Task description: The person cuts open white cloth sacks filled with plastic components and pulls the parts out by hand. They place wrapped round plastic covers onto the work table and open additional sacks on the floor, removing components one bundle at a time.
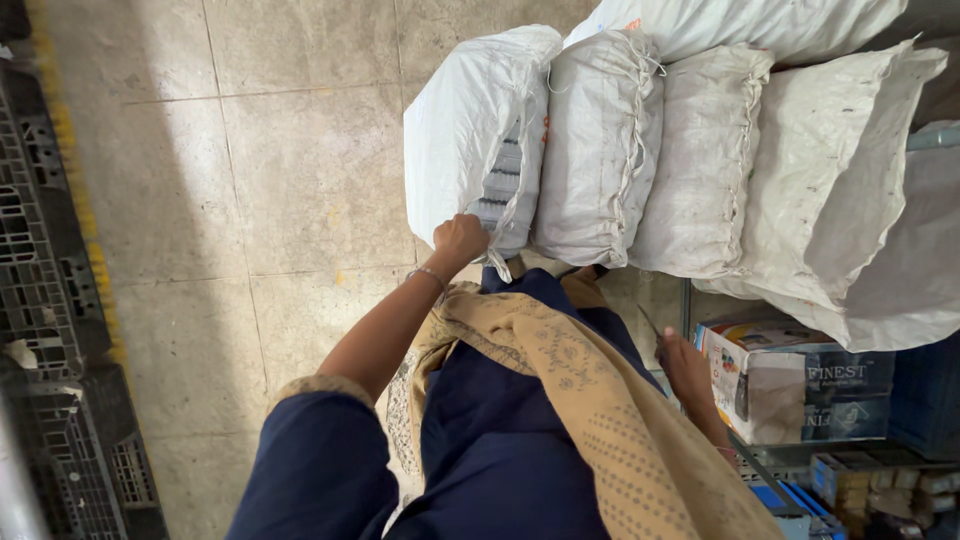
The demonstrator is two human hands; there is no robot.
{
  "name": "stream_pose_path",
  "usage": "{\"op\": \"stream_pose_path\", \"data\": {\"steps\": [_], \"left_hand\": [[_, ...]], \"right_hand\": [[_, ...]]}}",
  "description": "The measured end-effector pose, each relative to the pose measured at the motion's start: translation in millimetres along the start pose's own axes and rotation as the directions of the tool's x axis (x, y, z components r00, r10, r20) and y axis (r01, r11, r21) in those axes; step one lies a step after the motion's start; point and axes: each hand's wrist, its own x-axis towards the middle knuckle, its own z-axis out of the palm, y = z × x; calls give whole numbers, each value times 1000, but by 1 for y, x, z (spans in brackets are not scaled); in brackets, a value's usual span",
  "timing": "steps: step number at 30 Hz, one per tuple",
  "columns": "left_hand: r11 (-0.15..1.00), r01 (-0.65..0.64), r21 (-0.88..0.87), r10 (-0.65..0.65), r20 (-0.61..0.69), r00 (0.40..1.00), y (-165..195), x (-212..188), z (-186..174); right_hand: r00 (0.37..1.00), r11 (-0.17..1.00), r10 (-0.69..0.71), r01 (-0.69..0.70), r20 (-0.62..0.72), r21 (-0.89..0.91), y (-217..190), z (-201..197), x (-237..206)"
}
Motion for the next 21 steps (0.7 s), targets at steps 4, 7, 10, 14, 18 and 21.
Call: {"op": "stream_pose_path", "data": {"steps": [4,7,10,14,18,21], "left_hand": [[999,54,-1,-54,48,997,-2,20,2],[980,82,-182,-76,42,996,-3,7,-1],[827,99,-553,-96,34,995,-5,-20,-9],[540,31,-841,-73,-10,997,-8,-48,-25],[311,-43,-949,85,-17,996,-18,-59,-34],[380,-136,-915,134,-91,987,-22,-58,-32]], "right_hand": [[1000,997,-7,7,2,-72,-13,1,-5],[1000,1000,4,-4,6,-10,-12,1,-8],[1000,986,23,-20,17,-165,-5,1,-13],[999,988,54,-54,-2,-142,6,3,-16],[999,996,1,3,39,-92,10,3,-9],[998,997,-35,38,49,-73,6,3,-3]]}}
